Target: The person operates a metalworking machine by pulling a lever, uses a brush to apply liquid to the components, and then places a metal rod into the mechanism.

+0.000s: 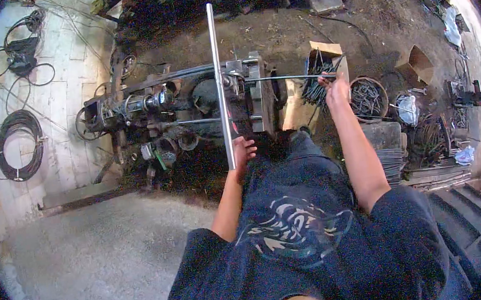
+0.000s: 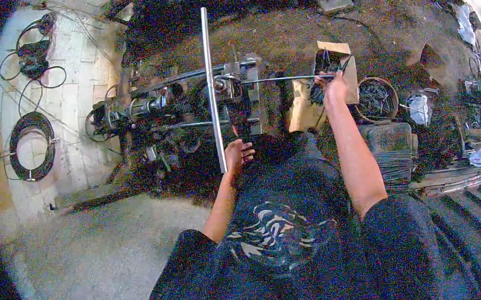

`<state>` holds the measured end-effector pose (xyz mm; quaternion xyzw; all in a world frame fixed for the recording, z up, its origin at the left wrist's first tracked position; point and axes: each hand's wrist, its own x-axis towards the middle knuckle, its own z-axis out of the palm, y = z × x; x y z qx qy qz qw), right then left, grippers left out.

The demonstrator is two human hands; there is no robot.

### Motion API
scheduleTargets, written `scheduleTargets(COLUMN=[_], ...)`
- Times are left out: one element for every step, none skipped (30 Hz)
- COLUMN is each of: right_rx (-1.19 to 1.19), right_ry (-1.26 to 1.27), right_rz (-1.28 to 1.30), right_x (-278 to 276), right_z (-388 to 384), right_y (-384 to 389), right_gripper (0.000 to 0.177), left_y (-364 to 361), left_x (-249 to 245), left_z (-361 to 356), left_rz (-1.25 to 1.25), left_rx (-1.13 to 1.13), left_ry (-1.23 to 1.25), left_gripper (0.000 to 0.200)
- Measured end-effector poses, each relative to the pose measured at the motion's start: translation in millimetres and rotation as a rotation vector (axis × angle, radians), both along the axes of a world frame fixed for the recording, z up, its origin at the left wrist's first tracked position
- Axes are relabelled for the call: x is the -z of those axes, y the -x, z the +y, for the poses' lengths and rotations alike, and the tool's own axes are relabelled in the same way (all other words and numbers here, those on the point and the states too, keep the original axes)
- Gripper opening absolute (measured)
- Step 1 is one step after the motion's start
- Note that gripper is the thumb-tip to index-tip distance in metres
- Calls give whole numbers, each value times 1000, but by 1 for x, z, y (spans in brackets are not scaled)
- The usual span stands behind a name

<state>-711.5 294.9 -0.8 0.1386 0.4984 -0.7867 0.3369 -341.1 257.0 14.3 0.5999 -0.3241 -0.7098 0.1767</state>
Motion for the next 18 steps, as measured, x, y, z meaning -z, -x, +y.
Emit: scheduleTargets(right_rx=[-7,-20,-31,-31,-56,-80,-44,-44,-48,-51,13,19,24,31,42,44,46,58], right_ry=[7,-2,-14,-11,-30,-51,-3,-4,5,14,-24,-23,-29,-36,-37,-54,-68,-64], right_rz=[-8,-6,-3,-8,-15,-20,-53,-51,-24,2,-3,1,-6,-16,-13,-15,-12,4], right_x=[5,10,13,14,15,16,22,27,29,30,22,22,22,22,23,25,26,29], right_z=[-3,-6,-9,-13,-14,-15,-18,-18,-19,-20,-24,-25,-26,-25,-23,-21,-20,-18], right_y=[0,-1,-1,-1,-2,-3,-5,-7,-11,-15,-19,-21,-24,-29,-33,-35,-35,-34], right_gripper=[41,41,40,40,39,38,37,37,37,37,38,38,37,37,37,36,36,36], left_y=[-6,-15,-20,-28,-35,-23,-36,-47,-26,-34,-25,-16,-19,-18,-14,-10,-7,-4], left_x=[6,11,7,8,17,-14,4,23,-15,-7,-20,-34,-26,-23,-26,-31,-34,-34], left_z=[-9,-18,-25,-31,-37,-42,-54,-66,-67,-78,-82,-89,-102,-112,-119,-125,-132,-140], left_rz=[-13,-18,5,27,74,1,-17,-33,-137,-90,-125,-158,-131,-118,-104,-88,-88,-71], left_rx=[-8,-12,-73,-133,-244,-256,-231,-206,-249,-204,-213,-219,-186,-176,-163,-151,-124,-115], left_ry=[2,12,51,87,142,148,177,208,187,182,204,227,209,225,234,242,248,250], left_gripper=[34,34,33,32,30,27,26,26,25,25,25,25,25,26,27,28,29,29])
